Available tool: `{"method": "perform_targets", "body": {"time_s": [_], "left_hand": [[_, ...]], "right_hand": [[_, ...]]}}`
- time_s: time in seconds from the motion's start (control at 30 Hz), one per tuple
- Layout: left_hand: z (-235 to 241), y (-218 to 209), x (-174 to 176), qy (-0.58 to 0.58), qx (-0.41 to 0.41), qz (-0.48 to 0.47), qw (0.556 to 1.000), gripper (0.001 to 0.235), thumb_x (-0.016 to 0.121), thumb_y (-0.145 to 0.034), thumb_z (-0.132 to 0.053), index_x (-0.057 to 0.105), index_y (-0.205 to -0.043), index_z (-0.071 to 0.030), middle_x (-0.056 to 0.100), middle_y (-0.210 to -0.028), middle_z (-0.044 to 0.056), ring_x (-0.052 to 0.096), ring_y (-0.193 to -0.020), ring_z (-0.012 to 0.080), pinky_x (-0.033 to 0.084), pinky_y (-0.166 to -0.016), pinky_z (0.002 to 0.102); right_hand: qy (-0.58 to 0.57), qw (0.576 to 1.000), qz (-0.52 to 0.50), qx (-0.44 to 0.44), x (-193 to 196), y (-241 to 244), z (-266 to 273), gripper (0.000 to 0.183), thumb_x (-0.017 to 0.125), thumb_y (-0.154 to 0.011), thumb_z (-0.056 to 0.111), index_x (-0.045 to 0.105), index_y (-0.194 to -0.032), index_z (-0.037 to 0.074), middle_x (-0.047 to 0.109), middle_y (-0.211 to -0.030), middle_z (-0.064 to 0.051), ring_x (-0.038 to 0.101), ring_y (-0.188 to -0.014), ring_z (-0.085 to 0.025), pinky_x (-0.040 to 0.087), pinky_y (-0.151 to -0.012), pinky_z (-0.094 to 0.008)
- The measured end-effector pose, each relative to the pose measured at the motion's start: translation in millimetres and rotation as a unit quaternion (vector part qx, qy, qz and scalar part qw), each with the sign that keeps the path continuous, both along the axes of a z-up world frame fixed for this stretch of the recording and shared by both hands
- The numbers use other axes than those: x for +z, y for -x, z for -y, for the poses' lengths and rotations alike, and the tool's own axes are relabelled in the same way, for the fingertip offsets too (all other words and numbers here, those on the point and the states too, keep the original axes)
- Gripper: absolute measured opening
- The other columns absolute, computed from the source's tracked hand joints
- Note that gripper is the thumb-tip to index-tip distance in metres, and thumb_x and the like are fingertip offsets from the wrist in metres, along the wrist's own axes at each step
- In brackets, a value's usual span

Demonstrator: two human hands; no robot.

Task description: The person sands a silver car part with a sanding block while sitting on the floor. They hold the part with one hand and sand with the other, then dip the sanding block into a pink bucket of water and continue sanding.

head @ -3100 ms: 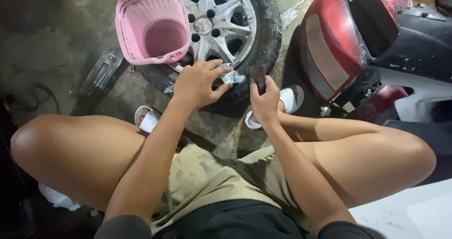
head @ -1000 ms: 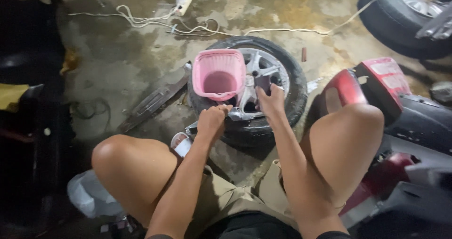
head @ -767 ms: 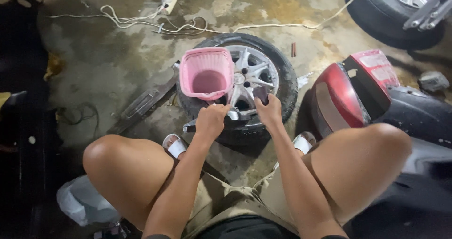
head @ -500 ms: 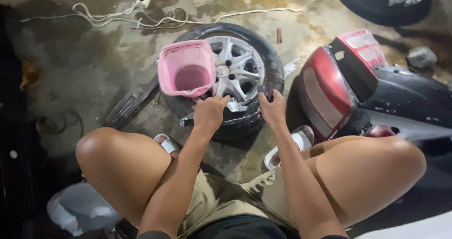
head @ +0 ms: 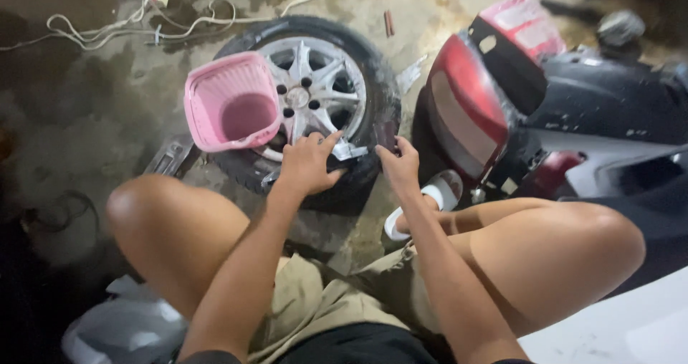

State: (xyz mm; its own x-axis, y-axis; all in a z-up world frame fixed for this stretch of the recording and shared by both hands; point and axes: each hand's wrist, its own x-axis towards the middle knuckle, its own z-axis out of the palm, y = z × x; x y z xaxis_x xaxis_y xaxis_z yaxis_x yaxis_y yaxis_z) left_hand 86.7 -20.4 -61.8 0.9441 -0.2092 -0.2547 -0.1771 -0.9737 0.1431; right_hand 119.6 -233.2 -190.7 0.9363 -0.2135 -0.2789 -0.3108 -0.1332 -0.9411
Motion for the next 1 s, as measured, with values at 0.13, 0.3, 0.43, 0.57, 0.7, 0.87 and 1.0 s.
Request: {"method": "perform_targets", "body": {"time_s": [0.13,0.3,0.43,0.57,0.7,0.87,1.0], "left_hand": [[0.5,-6.5,28.8,0.061,0.022,-0.127,0.990,0.074,0.050,-0.094,-0.062,0.039,-0.159,-0.029,0.054,-0.148,0.018,0.055,-0.135,0.0413,0.049,-0.102,0.059],[0.6,-18.8,25.1,0.045,0.010,-0.146,0.988,0.068,0.037,-0.098,-0.064,0.038,-0.159,-0.035,0.059,-0.141,0.015,0.061,-0.126,0.0412,0.050,-0.103,0.054],[-1.9,-16.3,29.7,0.072,0.025,-0.127,0.989,0.064,0.042,-0.098,-0.061,0.044,-0.156,-0.035,0.061,-0.138,0.015,0.063,-0.123,0.0413,0.051,-0.101,0.054],[-0.7,-14.5,27.3,0.065,0.018,-0.101,0.993,0.062,0.042,-0.098,-0.058,0.045,-0.155,-0.035,0.063,-0.136,0.016,0.064,-0.120,0.0432,0.051,-0.100,0.054],[0.9,-4.4,25.4,0.059,0.011,-0.059,0.996,0.061,0.044,-0.096,-0.056,0.049,-0.153,-0.034,0.065,-0.131,0.016,0.065,-0.116,0.0430,0.053,-0.097,0.053],[-3.4,-3.4,16.8,0.078,0.006,-0.040,0.996,0.058,0.046,-0.097,-0.055,0.051,-0.152,-0.034,0.066,-0.131,0.016,0.067,-0.114,0.0409,0.055,-0.095,0.051],[1.2,1.3,22.9,0.062,-0.002,-0.038,0.997,0.059,0.047,-0.097,-0.054,0.050,-0.153,-0.033,0.065,-0.132,0.016,0.066,-0.115,0.0402,0.055,-0.094,0.051]], "right_hand": [[-0.073,0.995,-0.045,-0.048,-5.6,13.4,-11.8,0.033,0.071,-0.089,0.020,0.073,-0.119,0.006,0.070,-0.100,-0.019,0.068,-0.090,-0.025,0.058,-0.070,-0.042],[-0.263,0.948,-0.101,-0.149,43.0,37.6,-14.0,0.024,0.076,-0.086,0.016,0.073,-0.110,0.011,0.068,-0.086,-0.009,0.065,-0.070,-0.025,0.061,-0.064,-0.045],[-0.246,0.958,-0.086,-0.118,40.8,48.0,-14.2,0.022,0.078,-0.088,0.015,0.076,-0.109,0.009,0.069,-0.088,-0.007,0.066,-0.068,-0.022,0.062,-0.063,-0.041],[-0.237,0.968,-0.031,-0.078,36.5,43.1,-19.2,0.023,0.077,-0.091,0.012,0.076,-0.113,0.006,0.071,-0.086,-0.010,0.067,-0.066,-0.020,0.064,-0.062,-0.040],[-0.208,0.975,0.018,-0.079,18.0,34.3,-24.2,0.023,0.079,-0.092,0.010,0.077,-0.114,0.006,0.071,-0.088,-0.006,0.065,-0.072,-0.013,0.061,-0.067,-0.030],[-0.171,0.983,0.030,-0.053,35.6,40.7,-25.4,0.024,0.078,-0.093,0.013,0.077,-0.117,0.006,0.074,-0.092,-0.009,0.066,-0.082,-0.014,0.061,-0.075,-0.031],[-0.190,0.980,0.041,-0.048,35.6,50.3,-26.8,0.023,0.077,-0.094,0.011,0.077,-0.116,0.005,0.075,-0.091,-0.009,0.067,-0.083,-0.013,0.060,-0.074,-0.030]]}}
